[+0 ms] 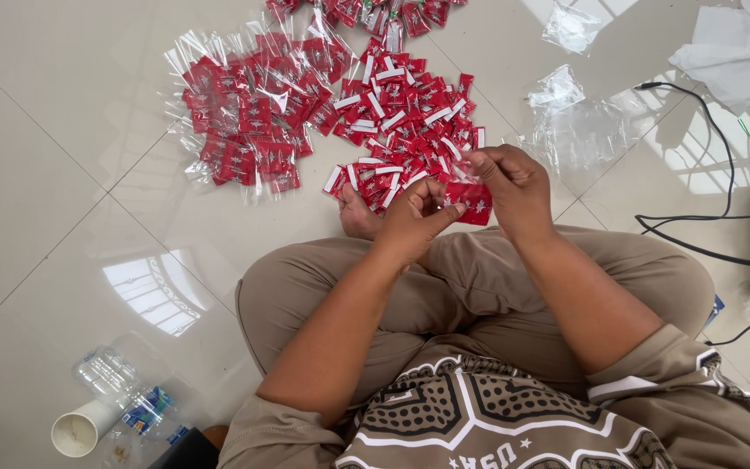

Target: A person sitting on the floor is manually sorting and packaging small red packets into clear plastic bags.

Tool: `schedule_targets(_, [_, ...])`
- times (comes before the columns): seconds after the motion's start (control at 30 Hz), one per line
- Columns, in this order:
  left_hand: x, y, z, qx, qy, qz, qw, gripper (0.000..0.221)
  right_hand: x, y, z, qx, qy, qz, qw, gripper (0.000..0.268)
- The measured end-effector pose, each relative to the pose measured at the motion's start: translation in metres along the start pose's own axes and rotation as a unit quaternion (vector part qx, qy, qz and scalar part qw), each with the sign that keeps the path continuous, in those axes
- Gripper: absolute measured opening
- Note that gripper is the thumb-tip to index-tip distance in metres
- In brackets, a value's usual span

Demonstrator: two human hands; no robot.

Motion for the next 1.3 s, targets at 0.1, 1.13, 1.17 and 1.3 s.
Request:
schedule_targets(0.1, [0.018, -0.005, 0.005, 0.017, -0.061, -0.038, 0.997, 0.041, -0.003, 0.001, 0.001, -0.034, 0.079, 0.083, 0.993, 0.012])
schedule_targets(1.13, [0.16, 0.084, -0.016, 0.097, -0.206, -0.369, 0.901, 0.009, 0.054, -0.033, -0.049, -0.214, 0.189, 0.261, 0.922, 0.013])
schedule_targets(1.17, [0.181, 0.099, -0.024, 0.145, -0.239, -0.425, 0.861, 0.006, 0.057, -0.051, -0.043, -0.293, 0.229, 0.292, 0.881, 0.023])
schedule_targets(1.3, [0.151, 0.187, -0.102, 0.21, -0.232, -0.516, 0.797, 0.01, 0.101, -0.123, -0.043, -0.292, 0.229, 0.44, 0.818, 0.041])
Point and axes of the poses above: each hand's wrist, its own z-axis away from the middle knuckle, its own y-axis out of the back of the hand, x = y × z, the point moved 4 cm from there along -z, towards the middle knuckle, and after that the axes turned 15 degrees about x, right-handed, at the moved point
